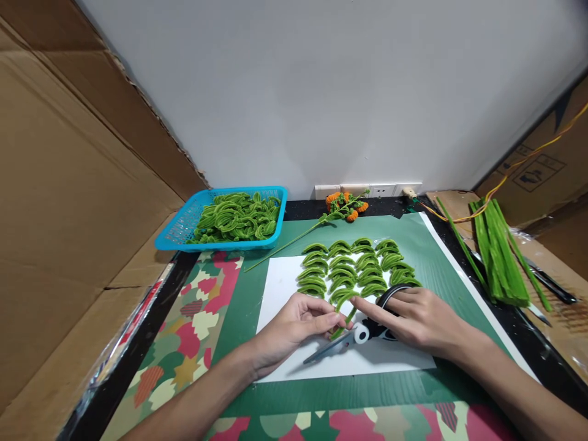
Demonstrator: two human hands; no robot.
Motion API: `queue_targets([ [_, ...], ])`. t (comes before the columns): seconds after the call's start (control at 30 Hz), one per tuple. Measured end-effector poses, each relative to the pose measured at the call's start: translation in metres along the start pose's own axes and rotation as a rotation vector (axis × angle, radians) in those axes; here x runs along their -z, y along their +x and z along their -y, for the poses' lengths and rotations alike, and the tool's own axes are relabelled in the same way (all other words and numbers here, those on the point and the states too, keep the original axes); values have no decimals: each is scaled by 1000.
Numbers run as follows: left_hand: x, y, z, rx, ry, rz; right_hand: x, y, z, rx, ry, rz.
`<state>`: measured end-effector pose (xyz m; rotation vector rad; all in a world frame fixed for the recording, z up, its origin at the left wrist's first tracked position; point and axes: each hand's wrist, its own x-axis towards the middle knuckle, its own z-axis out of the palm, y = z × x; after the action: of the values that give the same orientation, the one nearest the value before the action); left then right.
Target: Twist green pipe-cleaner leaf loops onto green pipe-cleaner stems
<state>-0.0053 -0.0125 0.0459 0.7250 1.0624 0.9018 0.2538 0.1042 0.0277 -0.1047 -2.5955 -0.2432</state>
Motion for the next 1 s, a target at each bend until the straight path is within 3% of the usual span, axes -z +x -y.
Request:
queue_targets([
  [0.13, -1, 0, 0, 0, -21, 40, 2, 1, 3, 22, 50, -49],
  [0.33, -1, 0, 0, 44, -57, 209, 8, 7, 10, 49, 127, -119],
  [0.7, -1, 1, 7, -147, -8, 55, -1, 5, 23, 37, 226, -103],
  [0.83, 1, -2, 6, -255, 121, 57, 2, 3, 20, 55, 240, -166],
  [1.0, -1, -5, 5, -296, 274, 72, 5, 2, 18, 30, 231, -237],
])
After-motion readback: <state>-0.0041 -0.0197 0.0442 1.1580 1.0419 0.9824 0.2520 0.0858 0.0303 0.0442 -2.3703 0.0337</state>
